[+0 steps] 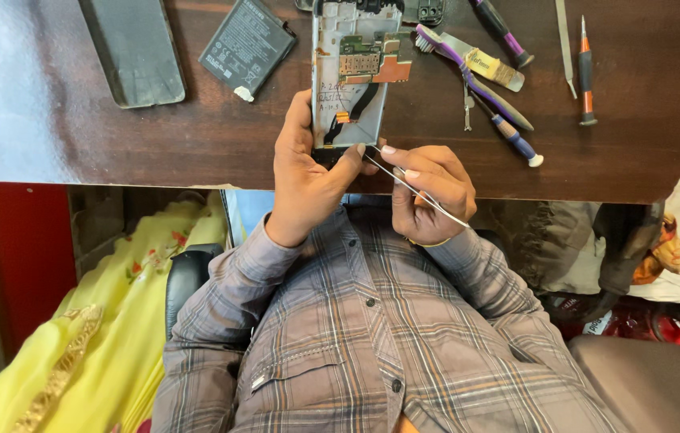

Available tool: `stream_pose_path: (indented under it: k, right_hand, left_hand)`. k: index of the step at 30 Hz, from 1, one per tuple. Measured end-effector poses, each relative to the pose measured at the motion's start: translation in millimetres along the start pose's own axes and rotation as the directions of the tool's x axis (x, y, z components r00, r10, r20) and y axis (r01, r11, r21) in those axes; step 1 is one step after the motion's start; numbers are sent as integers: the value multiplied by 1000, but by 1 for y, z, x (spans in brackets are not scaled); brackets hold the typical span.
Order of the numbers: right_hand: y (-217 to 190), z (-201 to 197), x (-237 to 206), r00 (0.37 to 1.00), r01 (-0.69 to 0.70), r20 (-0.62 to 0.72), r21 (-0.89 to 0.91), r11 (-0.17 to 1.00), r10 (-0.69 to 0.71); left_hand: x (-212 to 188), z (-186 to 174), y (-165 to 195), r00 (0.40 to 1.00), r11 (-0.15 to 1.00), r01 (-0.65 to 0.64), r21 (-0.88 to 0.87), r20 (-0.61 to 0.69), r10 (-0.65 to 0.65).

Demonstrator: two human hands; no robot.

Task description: The person repairs a disassembled smartphone at a workbench. They use a screwdriver on the phone frame, handle the motherboard and small components, then hold the phone chassis and use tweezers to work on a flex cable and connector at the bottom edge of the device.

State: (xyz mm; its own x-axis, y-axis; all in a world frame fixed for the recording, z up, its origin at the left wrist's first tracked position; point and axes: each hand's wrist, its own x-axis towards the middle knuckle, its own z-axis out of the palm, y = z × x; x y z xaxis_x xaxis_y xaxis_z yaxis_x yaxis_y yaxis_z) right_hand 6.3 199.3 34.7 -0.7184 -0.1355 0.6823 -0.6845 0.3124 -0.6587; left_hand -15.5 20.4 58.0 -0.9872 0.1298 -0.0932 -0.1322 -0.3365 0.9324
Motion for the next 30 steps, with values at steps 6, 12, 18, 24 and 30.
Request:
stream_pose_path:
  k: [6, 12, 18, 24, 30]
  right_hand:
    - [1, 0, -2, 997, 22, -71, 52, 998, -18]
    - [-1, 1, 0, 998, -6, -60, 46, 999, 9]
    - [0, 0, 3, 1000, -14, -5, 52, 999, 15]
    - [0, 0, 2, 1000, -6, -8, 30, 1000, 6]
    - [-1, 0, 1, 1000, -27, -4, 37, 999, 27]
  left_hand:
    - [1, 0, 0, 1000, 1000, 1, 0, 19, -1]
    - [1, 1, -1, 1000, 1000, -3, 17, 12, 3]
    - [0, 1, 0, 1000, 1000, 5, 10, 12, -5]
    - [1, 1, 1, 1000, 1000, -2, 30, 1, 2]
    - [1, 0, 1, 1000, 1000, -5, 27, 2, 5]
